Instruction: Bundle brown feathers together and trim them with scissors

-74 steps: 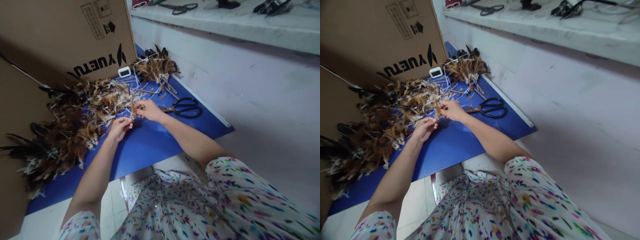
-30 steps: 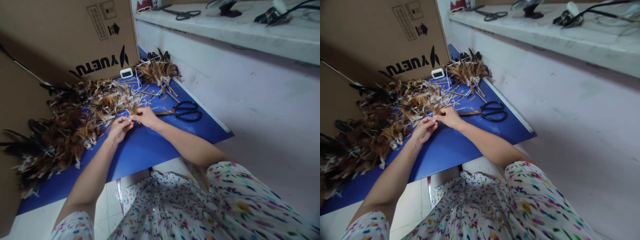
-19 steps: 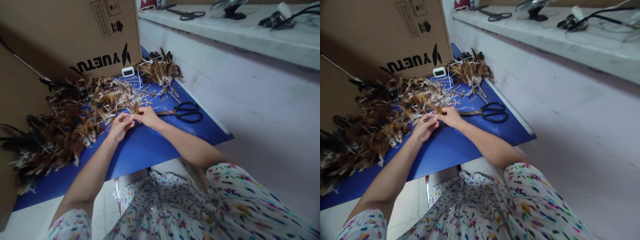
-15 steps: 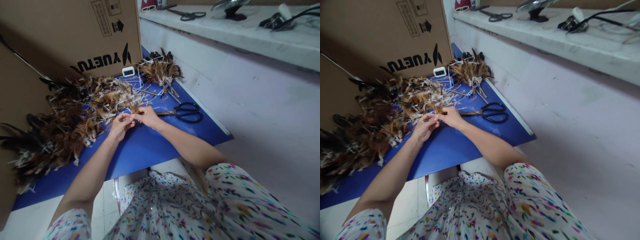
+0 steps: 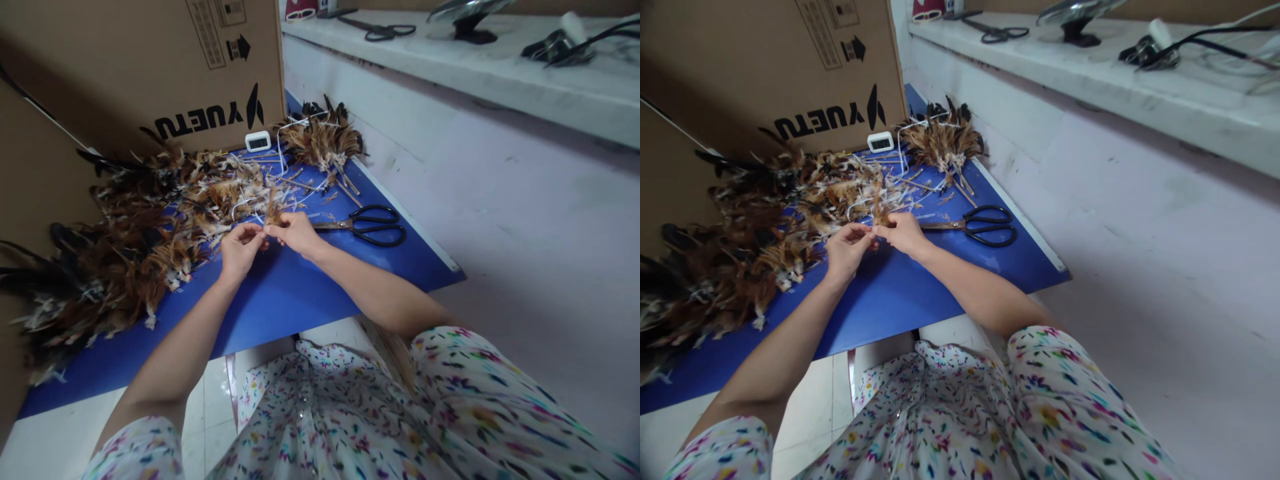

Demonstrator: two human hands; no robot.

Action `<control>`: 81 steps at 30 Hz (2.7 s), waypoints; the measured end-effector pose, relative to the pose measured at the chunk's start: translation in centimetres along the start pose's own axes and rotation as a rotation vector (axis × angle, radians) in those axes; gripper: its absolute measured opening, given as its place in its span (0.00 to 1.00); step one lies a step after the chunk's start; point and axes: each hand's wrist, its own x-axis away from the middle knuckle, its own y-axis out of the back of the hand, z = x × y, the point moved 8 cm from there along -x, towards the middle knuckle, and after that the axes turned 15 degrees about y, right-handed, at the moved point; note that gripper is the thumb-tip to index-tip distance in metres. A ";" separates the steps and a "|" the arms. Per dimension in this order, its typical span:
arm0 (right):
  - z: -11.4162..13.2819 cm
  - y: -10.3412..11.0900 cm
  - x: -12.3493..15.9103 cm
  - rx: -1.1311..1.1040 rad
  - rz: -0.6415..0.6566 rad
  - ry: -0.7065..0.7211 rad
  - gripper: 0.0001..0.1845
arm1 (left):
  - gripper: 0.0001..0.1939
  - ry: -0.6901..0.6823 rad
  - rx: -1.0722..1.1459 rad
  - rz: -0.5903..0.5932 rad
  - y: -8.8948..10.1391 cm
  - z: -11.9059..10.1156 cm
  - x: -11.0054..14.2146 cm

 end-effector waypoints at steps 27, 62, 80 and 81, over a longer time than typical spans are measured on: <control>-0.7 -0.6 0.8 -0.230 -0.123 -0.160 0.12 | 0.05 -0.321 -0.555 -0.123 0.5 -1.9 1.2; 1.2 -0.3 0.0 -0.219 -0.002 0.044 0.18 | 0.17 0.152 0.044 0.185 -1.3 0.4 0.2; 0.6 -0.4 0.0 -0.155 0.019 0.053 0.21 | 0.15 -0.021 -0.077 0.157 -0.8 -0.3 0.1; 0.6 -0.4 0.0 -0.161 0.018 0.058 0.21 | 0.15 -0.007 -0.054 0.155 -0.8 -0.2 0.0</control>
